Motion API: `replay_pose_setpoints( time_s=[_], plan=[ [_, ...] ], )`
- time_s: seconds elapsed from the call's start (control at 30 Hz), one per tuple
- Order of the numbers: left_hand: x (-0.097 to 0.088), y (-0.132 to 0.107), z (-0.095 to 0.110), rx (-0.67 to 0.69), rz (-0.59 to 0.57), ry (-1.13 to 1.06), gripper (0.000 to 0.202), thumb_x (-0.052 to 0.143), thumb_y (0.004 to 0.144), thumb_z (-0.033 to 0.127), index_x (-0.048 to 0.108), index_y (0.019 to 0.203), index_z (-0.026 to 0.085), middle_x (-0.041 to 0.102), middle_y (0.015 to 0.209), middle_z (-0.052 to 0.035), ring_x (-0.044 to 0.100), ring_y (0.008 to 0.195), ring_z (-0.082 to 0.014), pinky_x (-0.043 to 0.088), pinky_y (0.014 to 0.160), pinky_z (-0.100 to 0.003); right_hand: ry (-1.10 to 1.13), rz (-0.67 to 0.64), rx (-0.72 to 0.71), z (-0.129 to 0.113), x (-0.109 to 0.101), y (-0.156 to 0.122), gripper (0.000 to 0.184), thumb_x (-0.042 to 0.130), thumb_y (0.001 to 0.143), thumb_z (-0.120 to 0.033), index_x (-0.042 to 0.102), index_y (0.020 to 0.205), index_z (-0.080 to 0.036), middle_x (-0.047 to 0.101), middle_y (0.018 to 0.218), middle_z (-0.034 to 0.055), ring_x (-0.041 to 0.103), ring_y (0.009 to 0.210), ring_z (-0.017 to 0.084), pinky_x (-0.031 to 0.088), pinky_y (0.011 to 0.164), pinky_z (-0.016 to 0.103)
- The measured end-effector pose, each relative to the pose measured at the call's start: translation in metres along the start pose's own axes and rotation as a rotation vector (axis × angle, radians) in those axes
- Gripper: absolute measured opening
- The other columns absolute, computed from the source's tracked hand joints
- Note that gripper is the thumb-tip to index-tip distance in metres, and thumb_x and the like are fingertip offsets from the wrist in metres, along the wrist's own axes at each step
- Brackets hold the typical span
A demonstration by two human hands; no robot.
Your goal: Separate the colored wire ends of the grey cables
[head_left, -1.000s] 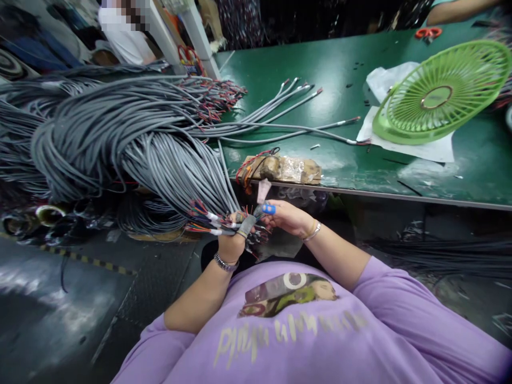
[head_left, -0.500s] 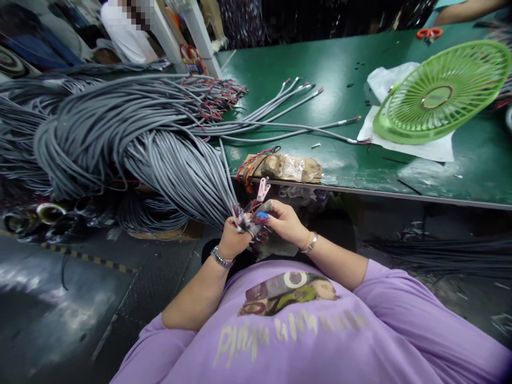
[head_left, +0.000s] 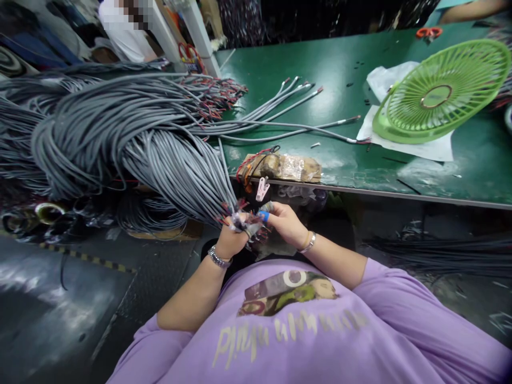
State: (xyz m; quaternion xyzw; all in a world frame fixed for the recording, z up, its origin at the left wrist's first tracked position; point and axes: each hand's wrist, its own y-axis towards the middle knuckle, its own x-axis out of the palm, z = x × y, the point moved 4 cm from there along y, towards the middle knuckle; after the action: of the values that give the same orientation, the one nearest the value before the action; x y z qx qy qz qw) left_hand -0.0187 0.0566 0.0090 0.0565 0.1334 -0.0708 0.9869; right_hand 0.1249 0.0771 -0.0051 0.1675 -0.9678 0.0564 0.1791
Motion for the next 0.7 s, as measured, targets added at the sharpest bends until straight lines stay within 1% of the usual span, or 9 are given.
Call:
replay_pose_setpoints(
  time_s=[0.07, 0.13, 0.2, 0.3, 0.4, 0.5, 0.7],
  plan=[
    [-0.001, -0.001, -0.002, -0.001, 0.002, -0.007, 0.019, 0.081, 0.066, 0.033, 0.069, 0.064, 0.018, 0.068, 0.063, -0.0007, 0.062, 0.061, -0.0152, 0.053, 0.063, -0.028, -0.017, -0.033, -0.018, -0.005, 0.003, 0.003, 0.036, 0.083, 0.061, -0.045, 0.062, 0.07, -0.017, 0.063, 0.066, -0.0011, 0.054, 0.061, 0.012, 0.045, 0.063, 0.027],
    [-0.002, -0.002, -0.003, -0.02, 0.087, -0.078, 0.023, 0.079, 0.068, 0.036, 0.067, 0.061, 0.018, 0.066, 0.061, -0.0006, 0.061, 0.058, -0.015, 0.053, 0.06, -0.029, -0.029, -0.041, -0.014, -0.008, 0.005, 0.007, 0.037, 0.083, 0.06, -0.046, 0.062, 0.069, -0.017, 0.063, 0.065, -0.0016, 0.052, 0.059, 0.011, 0.043, 0.06, 0.026],
    [-0.001, -0.003, -0.005, -0.031, 0.192, -0.149, 0.028, 0.075, 0.073, 0.04, 0.066, 0.059, 0.018, 0.065, 0.058, -0.001, 0.061, 0.057, -0.0152, 0.053, 0.059, -0.029, -0.032, -0.018, 0.019, -0.009, 0.006, 0.009, 0.04, 0.083, 0.058, -0.048, 0.062, 0.069, -0.016, 0.061, 0.062, -0.0023, 0.048, 0.055, 0.009, 0.039, 0.054, 0.024],
    [0.002, -0.005, -0.009, -0.032, 0.281, -0.18, 0.033, 0.073, 0.074, 0.045, 0.065, 0.057, 0.018, 0.066, 0.057, -0.0015, 0.062, 0.057, -0.0155, 0.054, 0.061, -0.03, -0.02, 0.035, 0.061, -0.005, 0.004, 0.01, 0.043, 0.083, 0.057, -0.05, 0.061, 0.07, -0.015, 0.056, 0.058, -0.0039, 0.041, 0.052, 0.007, 0.033, 0.051, 0.022],
    [0.003, -0.005, -0.014, -0.049, 0.322, -0.174, 0.031, 0.073, 0.073, 0.046, 0.066, 0.059, 0.018, 0.067, 0.057, -0.0014, 0.063, 0.056, -0.0154, 0.054, 0.061, -0.03, 0.0, 0.065, 0.072, -0.001, 0.002, 0.008, 0.044, 0.082, 0.058, -0.051, 0.06, 0.069, -0.016, 0.054, 0.057, -0.0045, 0.041, 0.052, 0.007, 0.033, 0.049, 0.022],
    [0.003, -0.005, -0.017, -0.049, 0.348, -0.166, 0.03, 0.073, 0.074, 0.045, 0.068, 0.061, 0.018, 0.067, 0.057, -0.0013, 0.062, 0.055, -0.0153, 0.054, 0.061, -0.03, 0.027, 0.082, 0.062, 0.0, 0.001, 0.007, 0.043, 0.083, 0.057, -0.051, 0.058, 0.067, -0.017, 0.055, 0.057, -0.0039, 0.041, 0.052, 0.008, 0.034, 0.05, 0.022],
    [0.003, -0.005, -0.015, -0.035, 0.37, -0.167, 0.028, 0.072, 0.075, 0.042, 0.069, 0.061, 0.019, 0.069, 0.06, -0.0017, 0.064, 0.059, -0.0149, 0.053, 0.063, -0.029, 0.053, 0.101, 0.034, -0.001, 0.0, 0.002, 0.038, 0.083, 0.058, -0.046, 0.06, 0.067, -0.017, 0.055, 0.058, -0.0036, 0.042, 0.053, 0.008, 0.035, 0.051, 0.023]
  ],
)
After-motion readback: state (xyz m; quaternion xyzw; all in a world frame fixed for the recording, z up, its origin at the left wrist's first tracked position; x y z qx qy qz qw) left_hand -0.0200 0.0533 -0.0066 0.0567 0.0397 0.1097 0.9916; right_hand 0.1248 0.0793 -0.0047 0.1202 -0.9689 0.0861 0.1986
